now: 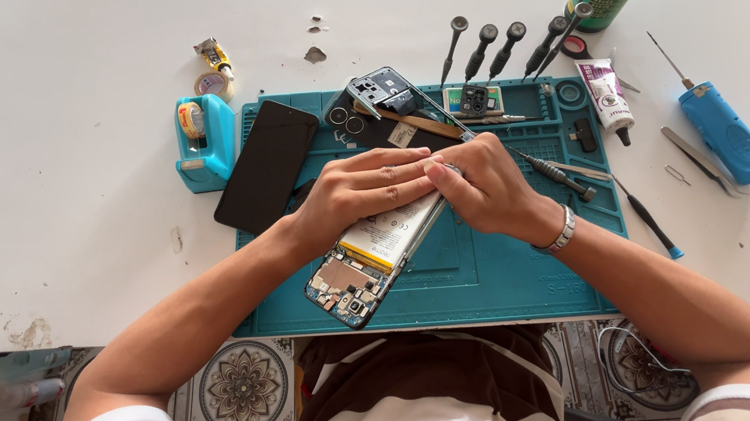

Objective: The person uses a metal prying tool to carefully separate the screen assembly from the smartphone frame. They then use a screwdriver to remove screws from the internal metal bracket and place them on the workbench.

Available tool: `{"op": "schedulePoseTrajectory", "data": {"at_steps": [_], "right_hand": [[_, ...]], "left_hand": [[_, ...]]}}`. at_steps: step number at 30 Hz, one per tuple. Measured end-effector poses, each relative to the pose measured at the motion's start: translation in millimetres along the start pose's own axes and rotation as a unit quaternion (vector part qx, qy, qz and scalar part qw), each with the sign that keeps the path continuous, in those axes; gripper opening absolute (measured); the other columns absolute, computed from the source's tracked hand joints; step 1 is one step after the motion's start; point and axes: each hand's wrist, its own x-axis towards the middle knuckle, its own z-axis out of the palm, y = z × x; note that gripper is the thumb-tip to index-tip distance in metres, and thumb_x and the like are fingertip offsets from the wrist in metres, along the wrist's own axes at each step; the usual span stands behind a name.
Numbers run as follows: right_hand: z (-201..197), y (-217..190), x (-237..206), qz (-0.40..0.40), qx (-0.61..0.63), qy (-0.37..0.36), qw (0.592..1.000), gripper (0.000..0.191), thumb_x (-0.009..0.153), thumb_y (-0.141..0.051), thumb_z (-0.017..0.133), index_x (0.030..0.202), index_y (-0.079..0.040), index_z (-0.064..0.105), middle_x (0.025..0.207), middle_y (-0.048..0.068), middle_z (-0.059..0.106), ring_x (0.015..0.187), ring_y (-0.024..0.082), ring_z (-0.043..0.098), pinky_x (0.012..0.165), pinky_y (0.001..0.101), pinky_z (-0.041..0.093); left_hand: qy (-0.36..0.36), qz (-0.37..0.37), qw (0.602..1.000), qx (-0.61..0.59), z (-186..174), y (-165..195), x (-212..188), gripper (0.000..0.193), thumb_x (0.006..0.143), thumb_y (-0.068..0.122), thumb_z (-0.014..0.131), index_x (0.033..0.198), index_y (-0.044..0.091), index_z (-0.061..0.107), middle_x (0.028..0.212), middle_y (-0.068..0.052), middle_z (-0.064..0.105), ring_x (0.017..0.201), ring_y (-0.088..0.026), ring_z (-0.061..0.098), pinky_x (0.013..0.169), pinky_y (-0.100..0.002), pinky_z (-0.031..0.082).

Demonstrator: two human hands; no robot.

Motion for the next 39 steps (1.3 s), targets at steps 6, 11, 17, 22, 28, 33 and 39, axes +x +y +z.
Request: {"op": "schedulePoseTrajectory", "data": {"at_steps": [6,11,17,22,28,33,39], "right_hand": [[2,0,-1,0.007,0.012,0.005,1.0,0.067,0.11,-0.043,0.036,0.073,0.003,0.068,0.052,0.009,0.06,0.043,0.017,0.063,0.04,0.028,0.044],[4,2,-2,0.043,0.011,0.008,0.999,0.072,0.108,-0.05,0.037,0.078,0.005,0.073,0.05,0.008,0.06,0.041,0.014,0.062,0.037,0.0273,0.043],[3,0,-3,0.046,0.021,0.006,0.999,0.074,0.108,-0.052,0.038,0.076,0.004,0.072,0.05,0.007,0.059,0.04,0.013,0.059,0.037,0.0274,0.041],[3,2,-5,0.024,0.014,0.01,1.0,0.074,0.109,-0.054,0.035,0.07,0.001,0.066,0.05,0.008,0.056,0.041,0.014,0.056,0.039,0.0282,0.04],[8,18,-5,0.034,-0.041,0.031,0.998,0.076,0.112,-0.055,0.026,0.065,0.0,0.051,0.055,0.011,0.049,0.047,0.022,0.052,0.049,0.0352,0.038],[12,14,-7,0.033,-0.008,0.073,0.997,0.066,0.111,-0.051,0.026,0.081,-0.002,0.058,0.063,0.01,0.059,0.054,0.022,0.058,0.052,0.0344,0.043],[8,-4,-2,-0.019,0.025,0.081,0.996,0.048,0.116,-0.04,0.039,0.097,0.0,0.058,0.083,0.01,0.067,0.069,0.02,0.066,0.062,0.0329,0.05]], "left_hand": [[0.014,-0.01,1.0,-0.009,2,-1,0,0.05,0.084,0.01,0.082,0.131,0.021,0.069,0.134,-0.002,0.07,0.129,-0.025,0.066,0.108,-0.041,0.055],[0.022,-0.008,1.0,-0.016,2,-1,0,0.052,0.084,0.011,0.082,0.133,0.022,0.068,0.134,-0.001,0.07,0.127,-0.025,0.067,0.107,-0.041,0.056],[0.024,-0.005,0.999,-0.021,0,1,2,0.053,0.083,0.012,0.083,0.133,0.022,0.068,0.133,-0.002,0.07,0.126,-0.025,0.068,0.106,-0.04,0.056],[0.024,-0.005,0.999,-0.022,1,1,-1,0.056,0.082,0.011,0.083,0.135,0.021,0.067,0.134,-0.002,0.07,0.125,-0.026,0.069,0.107,-0.04,0.057],[0.034,-0.04,0.992,-0.113,5,-9,5,0.056,0.081,0.014,0.084,0.134,0.017,0.067,0.132,-0.005,0.071,0.119,-0.024,0.071,0.102,-0.037,0.062],[0.029,-0.189,0.947,-0.259,4,-9,-4,0.035,0.1,0.017,0.069,0.135,0.012,0.067,0.121,-0.009,0.077,0.09,-0.014,0.069,0.072,-0.029,0.063],[0.123,-0.29,0.834,-0.452,13,-15,-8,0.029,0.108,0.027,0.063,0.127,0.005,0.066,0.113,-0.008,0.073,0.097,-0.014,0.068,0.074,-0.033,0.059]]}}
